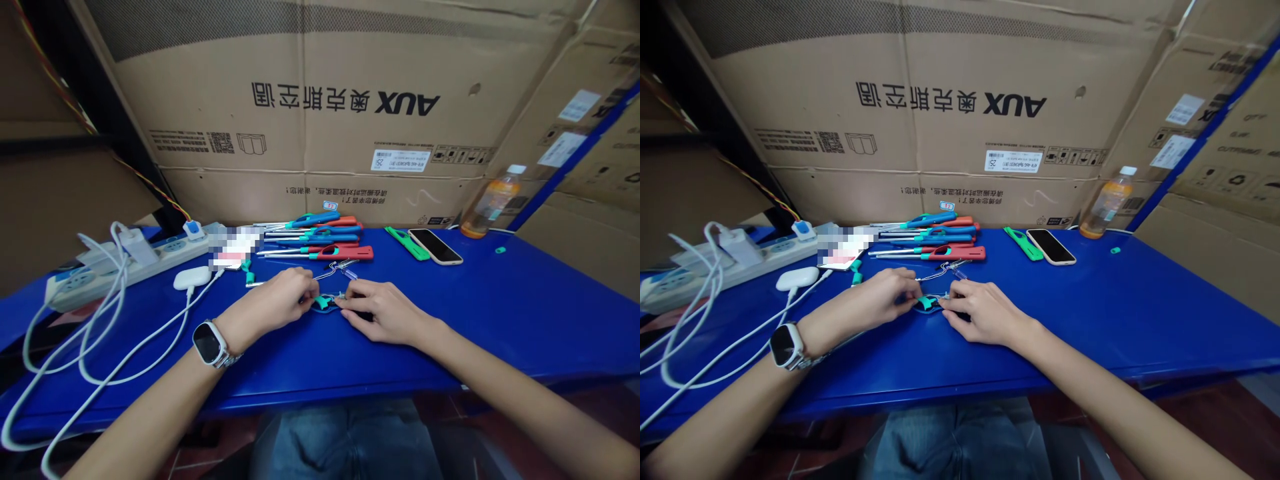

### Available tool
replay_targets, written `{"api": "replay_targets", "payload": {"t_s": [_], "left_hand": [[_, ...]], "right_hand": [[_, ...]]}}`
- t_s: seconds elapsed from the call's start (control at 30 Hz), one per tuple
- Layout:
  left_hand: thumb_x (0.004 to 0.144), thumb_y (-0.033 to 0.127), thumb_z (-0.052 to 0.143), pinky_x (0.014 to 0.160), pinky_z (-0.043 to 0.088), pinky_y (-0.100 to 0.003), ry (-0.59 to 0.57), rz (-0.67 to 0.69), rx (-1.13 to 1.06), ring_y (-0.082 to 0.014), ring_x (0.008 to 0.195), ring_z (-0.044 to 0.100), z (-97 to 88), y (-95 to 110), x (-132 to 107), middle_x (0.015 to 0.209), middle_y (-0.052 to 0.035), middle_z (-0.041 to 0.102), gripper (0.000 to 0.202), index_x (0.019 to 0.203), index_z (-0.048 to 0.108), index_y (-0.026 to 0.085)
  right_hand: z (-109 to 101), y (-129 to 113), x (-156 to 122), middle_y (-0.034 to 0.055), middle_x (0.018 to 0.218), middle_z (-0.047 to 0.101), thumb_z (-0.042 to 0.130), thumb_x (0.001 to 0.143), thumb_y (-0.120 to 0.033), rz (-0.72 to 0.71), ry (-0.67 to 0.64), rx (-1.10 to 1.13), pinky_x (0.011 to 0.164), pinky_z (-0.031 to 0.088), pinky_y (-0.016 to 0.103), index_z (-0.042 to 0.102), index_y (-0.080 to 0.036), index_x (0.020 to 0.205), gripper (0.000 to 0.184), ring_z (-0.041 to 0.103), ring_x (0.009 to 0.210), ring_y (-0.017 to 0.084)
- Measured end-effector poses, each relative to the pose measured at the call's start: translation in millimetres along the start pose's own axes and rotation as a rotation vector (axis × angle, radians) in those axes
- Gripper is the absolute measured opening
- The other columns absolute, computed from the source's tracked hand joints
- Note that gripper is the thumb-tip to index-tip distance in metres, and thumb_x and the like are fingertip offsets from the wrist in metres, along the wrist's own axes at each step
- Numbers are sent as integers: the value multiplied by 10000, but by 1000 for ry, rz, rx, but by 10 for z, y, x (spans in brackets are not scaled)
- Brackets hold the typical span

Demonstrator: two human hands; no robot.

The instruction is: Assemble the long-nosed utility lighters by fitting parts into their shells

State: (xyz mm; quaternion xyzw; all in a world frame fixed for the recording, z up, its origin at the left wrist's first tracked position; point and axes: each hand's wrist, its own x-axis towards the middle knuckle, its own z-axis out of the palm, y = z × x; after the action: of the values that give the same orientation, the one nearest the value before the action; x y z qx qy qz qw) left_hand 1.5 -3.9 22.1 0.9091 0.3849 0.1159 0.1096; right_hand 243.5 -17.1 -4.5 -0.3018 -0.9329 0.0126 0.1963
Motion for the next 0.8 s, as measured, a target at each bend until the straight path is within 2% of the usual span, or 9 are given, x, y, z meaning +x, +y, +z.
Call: {"api": "replay_targets", "payload": {"t_s": [0.1,0.2,0.37,0.53,0.63,0.8], "left_hand": [[875,90,544,653,417,-269,24,22,2,-161,705,565,38,-23,22,785,-37,589,175,796,680,166],[884,102,567,698,437,-266,41,1,-56,-168,762,592,53,-47,35,822,-37,627,148,866,696,173],[853,96,618,701,449,-244,53,-20,-168,-159,768,614,61,-40,51,806,-13,676,85,869,650,173],[803,142,649,684,454,-252,58,-43,-155,-168,753,611,64,-54,43,802,-14,664,59,835,611,175],[750,233,694,689,458,-274,65,-76,-106,-194,799,604,64,-84,19,907,-34,656,176,898,616,179],[750,200,647,683,457,-257,-46,-98,-159,-176,782,591,65,-128,-5,890,-18,658,207,956,662,185]], "right_hand": [[1,6,-9,56,916,646,489,969,-290,9,-12,12,634,427,259,728,-212,1104,286,605,779,147],[-8,-34,16,37,913,644,516,955,-296,52,-28,13,634,409,256,710,-221,1096,252,609,776,142],[4,-236,220,24,965,635,563,912,-406,265,24,-72,545,299,261,639,-205,1005,234,594,680,133],[57,-348,420,17,919,659,609,852,-292,352,-46,-109,553,261,275,607,-205,907,103,616,741,168],[80,-343,424,13,890,662,615,841,-256,390,-18,-80,572,282,275,615,-204,884,68,612,745,168],[94,-316,367,18,883,648,628,836,-224,397,17,-6,596,323,262,653,-201,895,69,591,729,151]]}}
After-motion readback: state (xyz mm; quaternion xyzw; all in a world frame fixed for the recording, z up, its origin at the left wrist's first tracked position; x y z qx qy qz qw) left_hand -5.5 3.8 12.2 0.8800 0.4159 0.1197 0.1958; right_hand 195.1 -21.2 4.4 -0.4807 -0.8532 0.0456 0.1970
